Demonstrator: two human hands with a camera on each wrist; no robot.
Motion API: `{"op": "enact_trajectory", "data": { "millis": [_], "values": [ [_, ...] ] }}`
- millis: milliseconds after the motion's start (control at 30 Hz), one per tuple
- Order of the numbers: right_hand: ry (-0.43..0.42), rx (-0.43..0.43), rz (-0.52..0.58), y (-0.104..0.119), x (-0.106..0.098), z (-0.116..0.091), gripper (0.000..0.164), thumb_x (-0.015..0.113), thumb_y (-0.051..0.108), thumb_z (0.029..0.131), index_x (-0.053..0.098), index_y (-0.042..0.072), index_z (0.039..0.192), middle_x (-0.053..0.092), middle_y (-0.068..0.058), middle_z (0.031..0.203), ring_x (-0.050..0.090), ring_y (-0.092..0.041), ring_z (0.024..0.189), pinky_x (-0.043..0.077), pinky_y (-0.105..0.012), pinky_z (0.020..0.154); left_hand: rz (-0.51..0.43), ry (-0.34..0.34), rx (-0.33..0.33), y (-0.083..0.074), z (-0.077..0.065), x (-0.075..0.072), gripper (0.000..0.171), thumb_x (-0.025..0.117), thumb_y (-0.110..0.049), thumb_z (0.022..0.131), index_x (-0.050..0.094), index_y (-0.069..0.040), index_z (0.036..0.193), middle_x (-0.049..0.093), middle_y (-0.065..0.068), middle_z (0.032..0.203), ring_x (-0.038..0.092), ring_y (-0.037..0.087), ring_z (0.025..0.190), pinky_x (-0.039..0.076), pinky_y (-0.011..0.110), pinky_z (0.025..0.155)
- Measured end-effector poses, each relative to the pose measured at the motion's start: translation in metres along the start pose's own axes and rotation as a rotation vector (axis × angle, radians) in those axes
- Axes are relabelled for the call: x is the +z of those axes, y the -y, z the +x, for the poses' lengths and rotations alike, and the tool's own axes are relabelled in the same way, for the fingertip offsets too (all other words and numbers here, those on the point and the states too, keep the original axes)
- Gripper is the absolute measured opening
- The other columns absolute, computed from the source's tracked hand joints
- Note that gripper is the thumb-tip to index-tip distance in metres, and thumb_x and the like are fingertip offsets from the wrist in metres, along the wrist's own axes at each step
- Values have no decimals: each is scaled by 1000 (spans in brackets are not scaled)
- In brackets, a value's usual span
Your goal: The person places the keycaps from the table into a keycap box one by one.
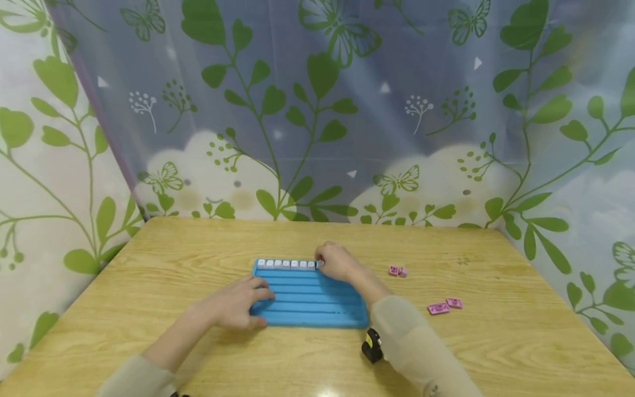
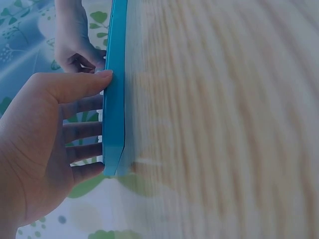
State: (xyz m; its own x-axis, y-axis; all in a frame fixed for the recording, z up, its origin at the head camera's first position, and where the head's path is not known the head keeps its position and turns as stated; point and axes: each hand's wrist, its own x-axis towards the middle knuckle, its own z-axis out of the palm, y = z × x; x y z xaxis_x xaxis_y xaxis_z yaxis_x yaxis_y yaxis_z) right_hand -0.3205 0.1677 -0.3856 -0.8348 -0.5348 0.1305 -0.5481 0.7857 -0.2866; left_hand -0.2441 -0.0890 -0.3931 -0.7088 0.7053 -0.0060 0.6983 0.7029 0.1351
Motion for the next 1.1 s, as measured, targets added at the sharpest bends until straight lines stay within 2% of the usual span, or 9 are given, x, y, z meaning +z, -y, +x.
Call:
{"op": "enact_trajectory", "data": {
  "millis": [533,1100],
  "values": [
    [37,20,-32,-2,4,1,12,65,7,83,66,4,95,57,-3,83,50,-16,75,45,-32,66,23,4,14,-1,1,-2,50,64,-39,80,58,-13,123,51,10,124,44,27,116,37,42,99],
    [42,34,1,-3,3,-1,12,65,7,84,65,5,96,57,-2,84,49,-15,74,45,-31,66,42,7,6,-2,0,-2,51,64,-41,80,58,-15,123,51,9,124,43,27,118,34,45,101]
  ]
}}
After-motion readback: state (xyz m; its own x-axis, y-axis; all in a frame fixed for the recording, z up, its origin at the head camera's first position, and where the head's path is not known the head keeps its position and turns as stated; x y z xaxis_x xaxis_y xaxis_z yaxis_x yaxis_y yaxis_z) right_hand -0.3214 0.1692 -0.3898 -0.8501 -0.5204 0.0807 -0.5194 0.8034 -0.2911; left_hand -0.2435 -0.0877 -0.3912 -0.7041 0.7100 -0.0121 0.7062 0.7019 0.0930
